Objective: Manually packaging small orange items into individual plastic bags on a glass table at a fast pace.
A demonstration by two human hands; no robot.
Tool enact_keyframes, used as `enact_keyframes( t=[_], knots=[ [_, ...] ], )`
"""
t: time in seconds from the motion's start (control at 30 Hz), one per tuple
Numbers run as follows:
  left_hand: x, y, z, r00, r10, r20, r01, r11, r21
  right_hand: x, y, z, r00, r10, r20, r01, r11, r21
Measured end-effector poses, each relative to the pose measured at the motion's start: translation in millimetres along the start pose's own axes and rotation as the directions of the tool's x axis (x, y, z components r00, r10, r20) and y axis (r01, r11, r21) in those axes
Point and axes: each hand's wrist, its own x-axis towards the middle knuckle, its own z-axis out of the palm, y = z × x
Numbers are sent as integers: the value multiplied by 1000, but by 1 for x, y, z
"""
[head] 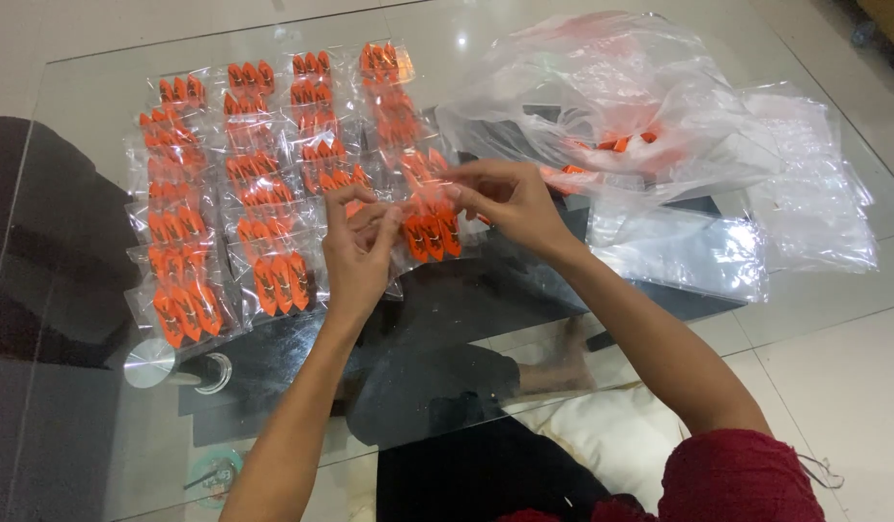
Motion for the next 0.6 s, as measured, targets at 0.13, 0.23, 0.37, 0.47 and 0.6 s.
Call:
enact_keyframes(
  t=[0.13, 0.23, 0.37, 0.47, 0.6],
  knots=[
    [1, 9, -5, 999, 37, 35, -35, 998, -51, -1, 9, -2, 991, -97, -91, 98, 995, -1],
    [2, 11, -4, 999, -16, 29, 20, 991, -129, 0, 8, -3, 980, -179, -88, 178, 984, -22],
    [3, 13, -8, 1000, 15, -16, -16, 998, -65, 1, -6, -2, 976, -201, -88, 192, 976, -105],
    [2, 16, -9, 999, 23, -28, -25, 996, -82, 0, -11, -4, 976, -183, -119, 163, 974, -159],
    [4, 10, -12, 996, 70, -55, -69, 997, 18, 2, -8, -6, 968, -209, -137, 172, 955, -243]
  ],
)
